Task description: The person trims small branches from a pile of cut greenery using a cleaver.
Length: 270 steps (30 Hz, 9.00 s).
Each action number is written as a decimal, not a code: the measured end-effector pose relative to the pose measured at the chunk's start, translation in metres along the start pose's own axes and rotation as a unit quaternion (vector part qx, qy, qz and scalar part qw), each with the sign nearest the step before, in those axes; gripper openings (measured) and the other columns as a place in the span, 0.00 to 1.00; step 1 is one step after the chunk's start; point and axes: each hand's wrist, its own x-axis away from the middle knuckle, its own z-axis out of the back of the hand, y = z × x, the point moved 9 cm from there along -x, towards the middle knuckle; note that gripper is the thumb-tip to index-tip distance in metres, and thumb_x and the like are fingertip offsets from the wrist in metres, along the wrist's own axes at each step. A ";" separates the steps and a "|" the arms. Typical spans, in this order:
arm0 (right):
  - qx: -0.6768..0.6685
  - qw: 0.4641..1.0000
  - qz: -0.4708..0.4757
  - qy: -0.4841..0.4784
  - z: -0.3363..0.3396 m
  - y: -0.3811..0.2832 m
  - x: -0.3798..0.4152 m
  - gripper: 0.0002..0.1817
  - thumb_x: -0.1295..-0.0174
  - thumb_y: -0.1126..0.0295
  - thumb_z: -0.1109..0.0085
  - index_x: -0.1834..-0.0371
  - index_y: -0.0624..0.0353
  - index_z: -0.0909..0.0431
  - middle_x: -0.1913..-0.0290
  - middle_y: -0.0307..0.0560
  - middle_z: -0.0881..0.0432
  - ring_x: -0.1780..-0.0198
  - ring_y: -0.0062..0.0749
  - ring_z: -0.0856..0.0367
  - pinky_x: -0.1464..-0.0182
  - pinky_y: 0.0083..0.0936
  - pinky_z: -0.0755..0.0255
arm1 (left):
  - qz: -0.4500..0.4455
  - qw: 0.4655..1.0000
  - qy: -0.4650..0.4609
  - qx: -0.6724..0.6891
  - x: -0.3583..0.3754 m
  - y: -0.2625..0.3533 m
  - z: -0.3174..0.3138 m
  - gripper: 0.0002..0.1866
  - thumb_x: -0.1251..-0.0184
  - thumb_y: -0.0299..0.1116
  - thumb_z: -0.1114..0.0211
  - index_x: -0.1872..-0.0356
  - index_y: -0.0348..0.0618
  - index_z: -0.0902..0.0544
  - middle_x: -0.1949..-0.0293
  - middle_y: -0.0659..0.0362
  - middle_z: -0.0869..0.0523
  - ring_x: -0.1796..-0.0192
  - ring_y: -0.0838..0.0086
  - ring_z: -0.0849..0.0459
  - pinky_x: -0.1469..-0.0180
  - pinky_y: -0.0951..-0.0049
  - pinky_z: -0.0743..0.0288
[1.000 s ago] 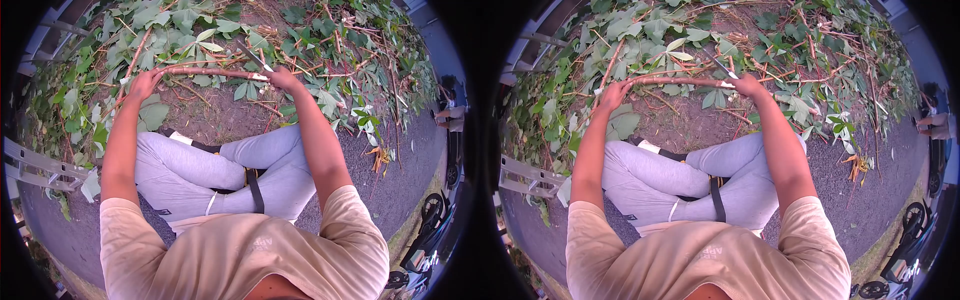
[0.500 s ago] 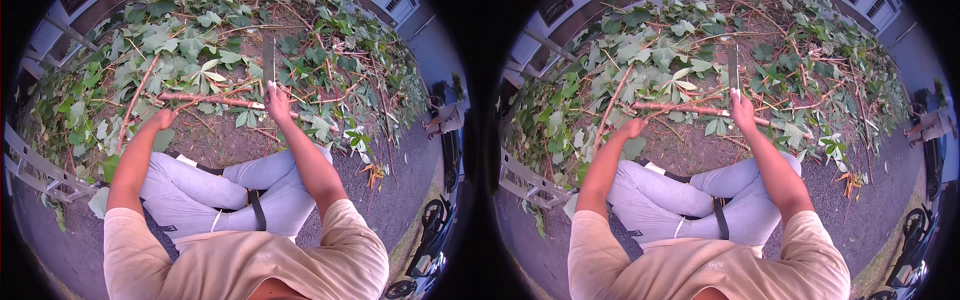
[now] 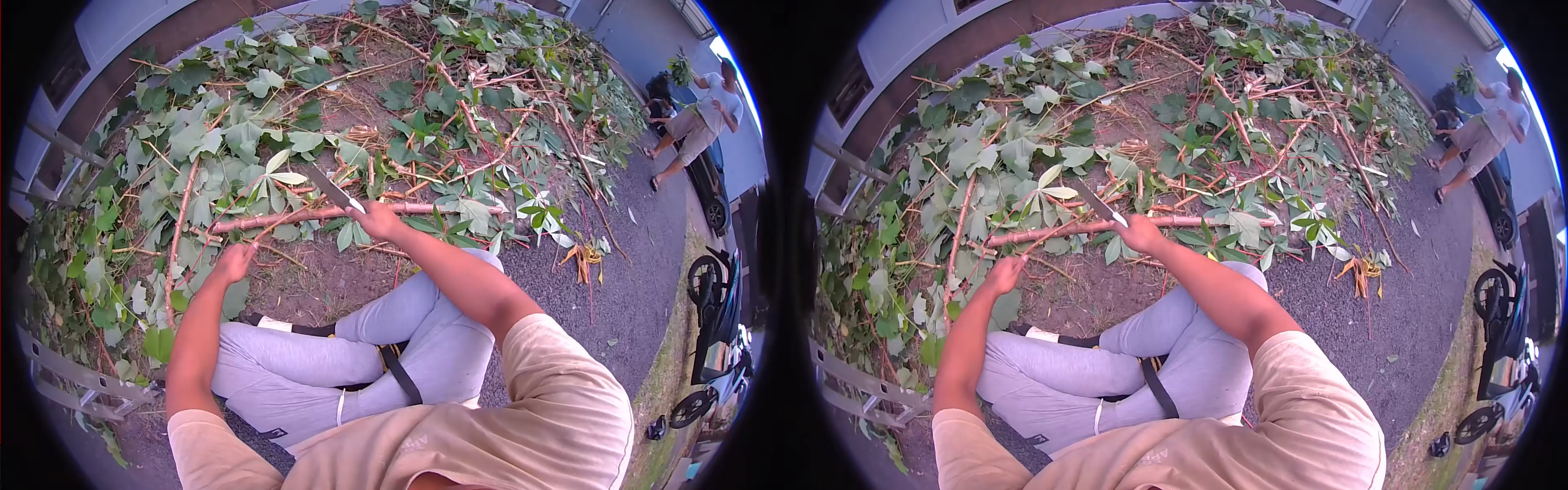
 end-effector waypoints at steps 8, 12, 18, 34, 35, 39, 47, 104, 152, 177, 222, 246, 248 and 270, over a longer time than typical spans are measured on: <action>-0.179 0.968 0.083 0.155 0.060 -0.063 0.029 0.21 0.18 0.53 0.45 0.52 0.64 0.24 0.64 0.62 0.13 0.60 0.61 0.13 0.54 0.50 0.25 | -0.028 0.993 -0.086 -0.075 -0.002 -0.005 -0.028 0.40 0.13 0.60 0.53 0.64 0.24 0.15 0.61 0.29 0.13 0.53 0.32 0.13 0.44 0.42 0.22; -0.079 0.993 0.038 0.073 -0.011 0.012 -0.006 0.23 0.19 0.49 0.45 0.45 0.62 0.23 0.60 0.63 0.12 0.55 0.58 0.12 0.49 0.49 0.22 | 0.034 0.987 -0.130 -0.086 -0.003 -0.008 -0.047 0.43 0.12 0.62 0.58 0.57 0.22 0.13 0.52 0.25 0.13 0.43 0.33 0.14 0.36 0.45 0.22; 0.037 0.996 0.056 -0.063 -0.042 0.013 -0.003 0.29 0.23 0.45 0.42 0.34 0.60 0.22 0.49 0.65 0.11 0.43 0.58 0.12 0.39 0.48 0.22 | 0.054 0.987 -0.149 -0.033 -0.006 -0.021 -0.063 0.42 0.14 0.64 0.56 0.57 0.28 0.11 0.56 0.30 0.10 0.46 0.39 0.11 0.37 0.47 0.21; -0.173 0.963 -0.167 -0.121 -0.068 0.046 0.006 0.38 0.22 0.29 0.54 0.62 0.59 0.24 0.75 0.41 0.26 0.76 0.29 0.25 0.74 0.27 0.33 | 0.068 0.978 -0.190 -0.047 -0.008 -0.014 -0.071 0.43 0.14 0.65 0.55 0.54 0.24 0.15 0.53 0.32 0.11 0.46 0.42 0.11 0.40 0.49 0.20; -0.110 0.980 -0.138 -0.090 -0.061 0.037 0.003 0.38 0.23 0.27 0.54 0.64 0.57 0.27 0.75 0.39 0.28 0.79 0.29 0.28 0.79 0.27 0.36 | 0.058 0.980 -0.177 -0.067 -0.005 -0.011 -0.061 0.43 0.15 0.65 0.55 0.52 0.23 0.14 0.48 0.30 0.11 0.40 0.40 0.12 0.35 0.49 0.21; -0.237 0.955 -0.162 -0.075 -0.052 0.022 0.001 0.38 0.22 0.28 0.55 0.63 0.58 0.23 0.77 0.41 0.26 0.79 0.27 0.27 0.77 0.29 0.33 | 0.107 0.978 -0.177 -0.003 0.013 0.008 -0.048 0.44 0.15 0.66 0.55 0.51 0.22 0.15 0.48 0.30 0.11 0.41 0.41 0.11 0.36 0.48 0.21; -0.523 0.844 0.059 0.103 0.025 -0.073 0.016 0.29 0.13 0.42 0.62 0.68 0.53 0.34 0.77 0.33 0.35 0.78 0.18 0.40 0.77 0.21 0.44 | 0.051 0.986 -0.145 -0.070 -0.009 -0.015 -0.075 0.42 0.12 0.62 0.59 0.52 0.26 0.12 0.50 0.33 0.10 0.43 0.36 0.12 0.37 0.45 0.20; -0.625 0.640 -0.287 -0.343 -0.098 0.053 -0.013 0.33 0.19 0.31 0.63 0.62 0.51 0.31 0.78 0.31 0.38 0.81 0.15 0.41 0.82 0.16 0.45 | -0.079 0.980 0.034 -0.177 0.005 0.039 0.017 0.27 0.12 0.58 0.53 0.32 0.53 0.17 0.51 0.46 0.07 0.46 0.46 0.10 0.39 0.45 0.18; -0.447 0.887 -0.116 -0.004 -0.026 -0.015 -0.022 0.33 0.20 0.30 0.57 0.64 0.52 0.30 0.80 0.33 0.36 0.84 0.20 0.42 0.81 0.24 0.49 | -0.240 0.951 0.050 -0.189 0.022 0.072 0.013 0.22 0.12 0.53 0.50 0.55 0.44 0.20 0.68 0.44 0.12 0.59 0.41 0.11 0.52 0.41 0.19; -0.153 0.969 -0.126 -0.147 -0.077 0.011 -0.012 0.43 0.20 0.31 0.62 0.57 0.66 0.18 0.75 0.49 0.20 0.79 0.35 0.21 0.73 0.35 0.24 | 0.023 0.961 -0.259 -0.098 0.032 -0.034 -0.066 0.36 0.37 0.66 0.26 0.51 0.37 0.11 0.48 0.41 0.09 0.45 0.48 0.10 0.39 0.52 0.19; -0.508 0.850 0.099 0.100 0.036 -0.104 0.010 0.32 0.16 0.35 0.62 0.59 0.57 0.31 0.76 0.37 0.33 0.81 0.21 0.39 0.78 0.23 0.43 | -0.097 0.990 -0.101 0.032 -0.022 0.051 -0.100 0.23 0.11 0.48 0.53 0.48 0.37 0.18 0.55 0.36 0.12 0.49 0.37 0.13 0.42 0.42 0.22; -0.392 0.853 -0.300 -0.167 -0.129 0.054 0.019 0.42 0.28 0.18 0.63 0.71 0.51 0.34 0.80 0.34 0.39 0.83 0.22 0.44 0.79 0.26 0.46 | -0.090 0.985 -0.135 -0.056 -0.012 0.059 -0.090 0.25 0.11 0.48 0.54 0.47 0.37 0.15 0.52 0.35 0.11 0.47 0.38 0.12 0.39 0.43 0.20; -0.376 0.873 -0.276 -0.139 -0.133 0.060 0.010 0.42 0.29 0.18 0.62 0.71 0.49 0.34 0.81 0.33 0.39 0.83 0.22 0.44 0.80 0.26 0.47 | -0.071 0.984 -0.162 -0.005 -0.013 0.052 -0.095 0.28 0.10 0.51 0.55 0.46 0.35 0.16 0.48 0.35 0.11 0.43 0.40 0.13 0.37 0.47 0.21; -0.401 0.845 -0.317 -0.157 -0.119 0.036 0.010 0.41 0.30 0.18 0.59 0.69 0.49 0.35 0.80 0.34 0.39 0.83 0.22 0.43 0.80 0.24 0.48 | -0.076 0.985 -0.147 0.052 -0.027 0.038 -0.090 0.30 0.10 0.53 0.55 0.50 0.33 0.17 0.56 0.36 0.12 0.50 0.41 0.12 0.42 0.46 0.21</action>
